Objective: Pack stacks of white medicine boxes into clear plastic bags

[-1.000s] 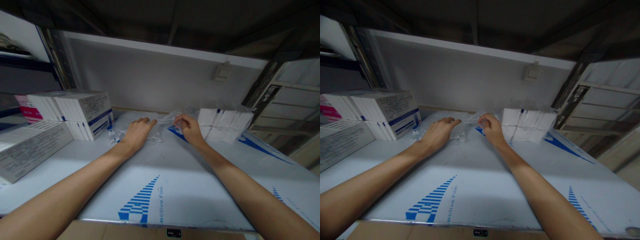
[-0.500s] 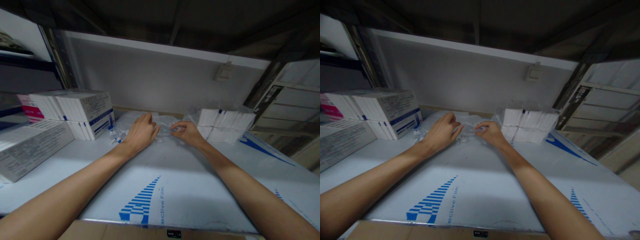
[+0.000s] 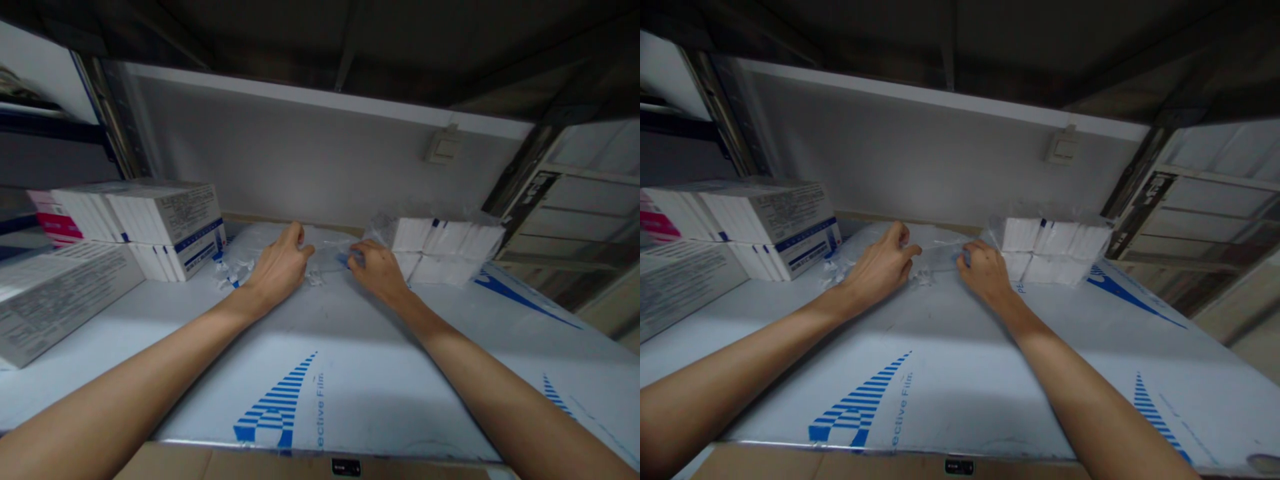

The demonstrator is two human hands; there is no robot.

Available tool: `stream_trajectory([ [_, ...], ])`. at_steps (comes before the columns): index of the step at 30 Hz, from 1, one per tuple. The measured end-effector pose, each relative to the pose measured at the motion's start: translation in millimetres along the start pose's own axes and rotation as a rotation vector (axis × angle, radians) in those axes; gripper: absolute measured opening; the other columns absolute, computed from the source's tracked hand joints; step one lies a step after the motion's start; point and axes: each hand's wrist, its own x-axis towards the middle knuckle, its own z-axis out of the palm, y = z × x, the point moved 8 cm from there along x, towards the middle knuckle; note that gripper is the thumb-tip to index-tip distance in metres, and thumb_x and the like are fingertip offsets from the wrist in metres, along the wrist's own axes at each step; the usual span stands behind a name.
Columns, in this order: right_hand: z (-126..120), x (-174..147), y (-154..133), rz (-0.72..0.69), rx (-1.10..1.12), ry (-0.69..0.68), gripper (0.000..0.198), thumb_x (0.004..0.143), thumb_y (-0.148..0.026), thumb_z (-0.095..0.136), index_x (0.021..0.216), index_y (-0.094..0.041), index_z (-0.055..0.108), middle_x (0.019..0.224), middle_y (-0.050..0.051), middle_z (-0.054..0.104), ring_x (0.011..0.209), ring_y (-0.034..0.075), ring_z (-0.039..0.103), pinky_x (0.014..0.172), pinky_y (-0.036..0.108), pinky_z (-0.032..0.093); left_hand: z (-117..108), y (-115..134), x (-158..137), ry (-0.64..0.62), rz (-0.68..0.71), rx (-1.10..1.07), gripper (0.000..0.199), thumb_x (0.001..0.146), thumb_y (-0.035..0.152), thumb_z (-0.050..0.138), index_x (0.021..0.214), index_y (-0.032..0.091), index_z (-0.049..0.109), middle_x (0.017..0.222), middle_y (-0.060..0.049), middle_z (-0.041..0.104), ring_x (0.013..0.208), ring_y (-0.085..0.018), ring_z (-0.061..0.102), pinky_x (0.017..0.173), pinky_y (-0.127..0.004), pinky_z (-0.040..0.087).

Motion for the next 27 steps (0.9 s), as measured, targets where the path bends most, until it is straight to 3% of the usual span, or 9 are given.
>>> stream_trajectory([
  [2,0,1,1,-0.022,0.002,-0.005,0.018,0.087,-0.018,0.057,0.093,-0.016,0.074,0.094,0.012,0.073,0.086,0.026,0.069,0.084,0.043,0.058,-1,-3,0,-0.022,-0.038,0.022,0.033,0.093,0.013,0.043,0.105,0.015,0.074,0.119,-0.016,0.051,0.099,-0.026,0.061,0.066,-0.032,0.052],
  [5,-3,2,-5,-0.04,-0.1,-0.049,0.033,0.081,-0.004,0.053,0.104,-0.016,0.074,0.109,0.016,0.068,0.093,0.027,0.068,0.083,0.04,0.058,0,-7,0,-0.053,-0.088,0.056,0.031,0.094,0.017,0.045,0.105,0.014,0.074,0.119,-0.015,0.053,0.09,-0.024,0.065,0.066,-0.032,0.053],
  [8,-4,0,-13,0.003,-0.294,-0.188,0.054,0.079,0.0,0.051,0.126,-0.021,0.069,0.133,0.019,0.059,0.091,0.028,0.07,0.076,0.04,0.058,0,-6,0,-0.04,-0.08,0.085,0.044,0.092,0.012,0.045,0.131,0.021,0.064,0.125,-0.015,0.054,0.092,-0.025,0.067,0.069,-0.034,0.055],
  [11,-6,-3,-20,0.023,-0.432,-0.298,0.059,0.086,-0.006,0.051,0.141,-0.026,0.059,0.148,0.018,0.05,0.084,0.025,0.071,0.073,0.039,0.058,-3,-5,-1,0.026,-0.068,0.138,0.059,0.09,0.007,0.046,0.146,0.025,0.053,0.14,-0.016,0.05,0.113,-0.03,0.061,0.086,-0.039,0.055],
  [15,-2,-3,-22,0.014,-0.398,-0.324,0.036,0.094,-0.016,0.047,0.119,-0.013,0.073,0.145,0.017,0.058,0.104,0.028,0.07,0.089,0.039,0.056,0,-6,0,-0.005,-0.065,0.189,0.037,0.092,0.012,0.049,0.12,0.016,0.072,0.142,-0.016,0.052,0.121,-0.034,0.055,0.095,-0.044,0.052],
  [18,3,-2,-16,0.016,-0.279,-0.291,0.033,0.098,-0.021,0.047,0.104,-0.011,0.077,0.119,0.015,0.074,0.104,0.026,0.07,0.095,0.037,0.054,2,-7,1,-0.024,-0.047,0.174,0.03,0.095,0.019,0.048,0.101,0.012,0.077,0.119,-0.017,0.064,0.114,-0.033,0.057,0.092,-0.045,0.051],
  [20,7,-1,-16,-0.017,-0.243,-0.3,0.031,0.097,-0.016,0.047,0.103,-0.013,0.077,0.111,0.013,0.076,0.1,0.023,0.07,0.093,0.035,0.054,0,-7,1,-0.017,-0.038,0.167,0.031,0.097,0.022,0.048,0.098,0.013,0.077,0.107,-0.016,0.065,0.109,-0.033,0.057,0.09,-0.044,0.051],
  [23,8,-4,-21,-0.071,-0.265,-0.332,0.038,0.09,-0.004,0.049,0.115,-0.016,0.075,0.128,0.013,0.069,0.1,0.023,0.07,0.091,0.035,0.055,-1,-6,1,-0.016,-0.039,0.169,0.033,0.097,0.017,0.047,0.109,0.017,0.077,0.111,-0.015,0.063,0.11,-0.031,0.056,0.088,-0.042,0.051],
  [27,10,-10,-24,-0.062,-0.333,-0.376,0.059,0.085,-0.001,0.05,0.14,-0.022,0.061,0.155,0.017,0.048,0.106,0.028,0.07,0.087,0.042,0.057,-1,-11,-1,-0.016,-0.096,0.194,0.045,0.091,0.006,0.047,0.122,0.024,0.073,0.143,-0.014,0.05,0.127,-0.036,0.048,0.095,-0.047,0.05],
])
